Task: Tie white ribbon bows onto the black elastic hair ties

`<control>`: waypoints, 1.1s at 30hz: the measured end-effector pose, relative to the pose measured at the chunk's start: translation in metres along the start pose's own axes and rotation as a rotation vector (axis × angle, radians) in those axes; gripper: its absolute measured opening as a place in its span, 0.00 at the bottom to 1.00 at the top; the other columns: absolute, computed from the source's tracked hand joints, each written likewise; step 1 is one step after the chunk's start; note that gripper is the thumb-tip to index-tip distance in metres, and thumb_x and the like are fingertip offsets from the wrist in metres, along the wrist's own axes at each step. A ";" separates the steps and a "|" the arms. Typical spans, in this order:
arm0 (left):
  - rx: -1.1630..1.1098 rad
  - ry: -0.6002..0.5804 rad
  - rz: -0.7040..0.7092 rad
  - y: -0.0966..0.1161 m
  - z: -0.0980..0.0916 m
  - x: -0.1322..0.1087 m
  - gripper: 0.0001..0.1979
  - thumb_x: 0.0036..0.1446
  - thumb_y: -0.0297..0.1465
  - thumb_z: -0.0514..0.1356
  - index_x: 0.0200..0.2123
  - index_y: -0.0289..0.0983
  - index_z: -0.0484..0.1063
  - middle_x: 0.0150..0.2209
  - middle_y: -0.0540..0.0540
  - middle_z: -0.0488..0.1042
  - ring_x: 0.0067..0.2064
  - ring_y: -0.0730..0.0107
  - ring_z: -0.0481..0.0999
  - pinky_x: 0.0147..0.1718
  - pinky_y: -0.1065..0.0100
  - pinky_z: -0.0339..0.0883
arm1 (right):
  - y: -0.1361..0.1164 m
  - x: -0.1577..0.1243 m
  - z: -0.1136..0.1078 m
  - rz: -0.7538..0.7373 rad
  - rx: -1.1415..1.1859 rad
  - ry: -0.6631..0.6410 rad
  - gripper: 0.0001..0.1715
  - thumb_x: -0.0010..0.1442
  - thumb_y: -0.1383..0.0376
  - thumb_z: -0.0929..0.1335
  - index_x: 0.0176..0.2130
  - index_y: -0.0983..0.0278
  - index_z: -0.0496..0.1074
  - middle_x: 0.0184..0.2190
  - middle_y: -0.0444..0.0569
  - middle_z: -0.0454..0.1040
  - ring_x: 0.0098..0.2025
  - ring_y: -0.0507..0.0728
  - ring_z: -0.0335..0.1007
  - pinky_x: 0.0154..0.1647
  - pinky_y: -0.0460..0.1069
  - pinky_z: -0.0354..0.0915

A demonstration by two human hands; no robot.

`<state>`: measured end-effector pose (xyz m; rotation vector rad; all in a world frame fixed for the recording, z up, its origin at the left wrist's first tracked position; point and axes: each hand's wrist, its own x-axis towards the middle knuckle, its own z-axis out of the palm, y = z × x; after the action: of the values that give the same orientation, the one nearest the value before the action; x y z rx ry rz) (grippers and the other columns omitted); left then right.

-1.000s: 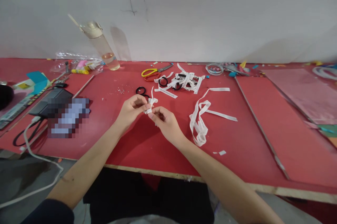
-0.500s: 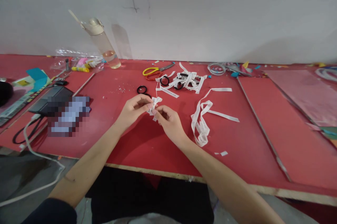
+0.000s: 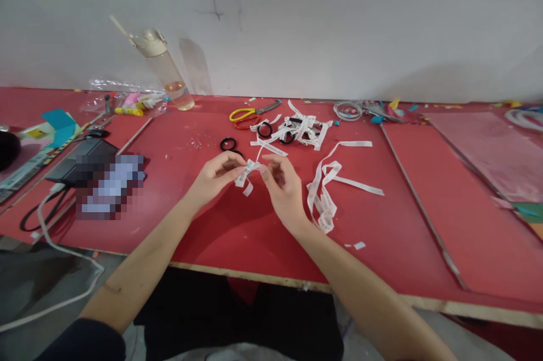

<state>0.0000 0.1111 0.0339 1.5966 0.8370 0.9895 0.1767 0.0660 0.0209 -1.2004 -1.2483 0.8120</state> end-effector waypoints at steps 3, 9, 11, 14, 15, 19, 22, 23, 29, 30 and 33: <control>0.049 -0.054 0.046 0.004 0.000 -0.001 0.06 0.62 0.35 0.62 0.39 0.38 0.73 0.36 0.47 0.76 0.36 0.71 0.76 0.39 0.67 0.70 | 0.001 0.002 0.000 0.018 0.013 -0.090 0.17 0.64 0.52 0.69 0.46 0.60 0.72 0.32 0.45 0.67 0.31 0.50 0.62 0.30 0.47 0.62; 0.095 -0.128 0.013 0.009 -0.002 -0.004 0.08 0.62 0.37 0.62 0.40 0.39 0.74 0.38 0.47 0.77 0.37 0.70 0.76 0.39 0.67 0.70 | 0.001 0.000 -0.001 0.005 0.009 -0.150 0.17 0.62 0.50 0.70 0.40 0.60 0.74 0.35 0.48 0.71 0.37 0.53 0.68 0.35 0.48 0.66; 0.121 -0.119 0.020 0.010 -0.003 -0.004 0.09 0.59 0.37 0.64 0.40 0.39 0.74 0.39 0.47 0.77 0.37 0.70 0.76 0.40 0.68 0.69 | 0.000 0.000 -0.002 -0.038 -0.019 -0.159 0.15 0.62 0.51 0.70 0.41 0.59 0.74 0.36 0.48 0.71 0.37 0.54 0.69 0.36 0.49 0.68; 0.154 -0.113 0.033 0.012 -0.005 -0.004 0.10 0.58 0.37 0.66 0.39 0.39 0.74 0.37 0.48 0.77 0.36 0.70 0.76 0.39 0.68 0.69 | -0.002 0.000 -0.003 -0.104 -0.061 -0.171 0.12 0.63 0.54 0.70 0.39 0.59 0.75 0.37 0.48 0.71 0.35 0.53 0.69 0.37 0.51 0.69; 0.155 -0.113 0.031 0.012 -0.005 -0.004 0.10 0.58 0.38 0.66 0.39 0.39 0.74 0.37 0.48 0.77 0.35 0.70 0.76 0.38 0.68 0.69 | -0.003 0.000 -0.003 -0.120 -0.073 -0.166 0.11 0.63 0.55 0.70 0.38 0.59 0.75 0.37 0.48 0.71 0.35 0.53 0.69 0.36 0.51 0.69; 0.155 -0.098 0.036 0.012 -0.006 -0.004 0.11 0.58 0.39 0.66 0.39 0.38 0.75 0.35 0.47 0.78 0.34 0.70 0.77 0.36 0.69 0.70 | -0.004 0.000 -0.004 -0.178 -0.106 -0.138 0.07 0.63 0.58 0.71 0.38 0.59 0.75 0.36 0.48 0.71 0.34 0.53 0.69 0.33 0.50 0.68; 0.138 -0.084 0.032 0.011 -0.007 -0.004 0.12 0.57 0.39 0.67 0.39 0.38 0.75 0.34 0.48 0.78 0.32 0.70 0.77 0.35 0.70 0.70 | -0.002 0.001 -0.005 -0.164 -0.085 -0.133 0.09 0.64 0.57 0.70 0.37 0.60 0.74 0.35 0.48 0.71 0.35 0.53 0.70 0.35 0.50 0.68; 0.130 -0.080 0.028 0.010 -0.007 -0.004 0.12 0.57 0.39 0.67 0.39 0.38 0.75 0.33 0.48 0.78 0.32 0.70 0.77 0.35 0.70 0.70 | -0.001 0.001 -0.005 -0.144 -0.061 -0.133 0.11 0.64 0.55 0.70 0.37 0.60 0.73 0.35 0.48 0.72 0.36 0.54 0.70 0.36 0.50 0.68; 0.117 -0.038 0.047 0.008 -0.007 -0.004 0.12 0.56 0.39 0.68 0.38 0.38 0.75 0.33 0.48 0.78 0.33 0.70 0.77 0.36 0.69 0.70 | -0.001 0.001 -0.004 -0.060 0.001 -0.158 0.15 0.62 0.52 0.71 0.36 0.61 0.72 0.34 0.48 0.73 0.36 0.53 0.70 0.36 0.49 0.68; 0.115 -0.032 0.048 0.008 -0.008 -0.004 0.12 0.56 0.39 0.68 0.38 0.39 0.76 0.34 0.48 0.78 0.33 0.70 0.77 0.36 0.69 0.70 | -0.002 0.001 -0.003 -0.055 0.005 -0.166 0.15 0.62 0.52 0.71 0.36 0.61 0.72 0.34 0.47 0.72 0.35 0.53 0.70 0.36 0.49 0.68; 0.115 -0.023 0.056 0.005 -0.008 -0.003 0.12 0.56 0.39 0.68 0.39 0.39 0.76 0.34 0.48 0.78 0.34 0.70 0.77 0.37 0.69 0.70 | -0.004 0.001 -0.003 -0.017 0.037 -0.191 0.16 0.61 0.52 0.71 0.34 0.61 0.71 0.33 0.47 0.72 0.34 0.52 0.69 0.35 0.48 0.67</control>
<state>-0.0088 0.1101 0.0397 1.7345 0.8508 0.9753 0.1794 0.0650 0.0250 -1.1004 -1.3902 0.9510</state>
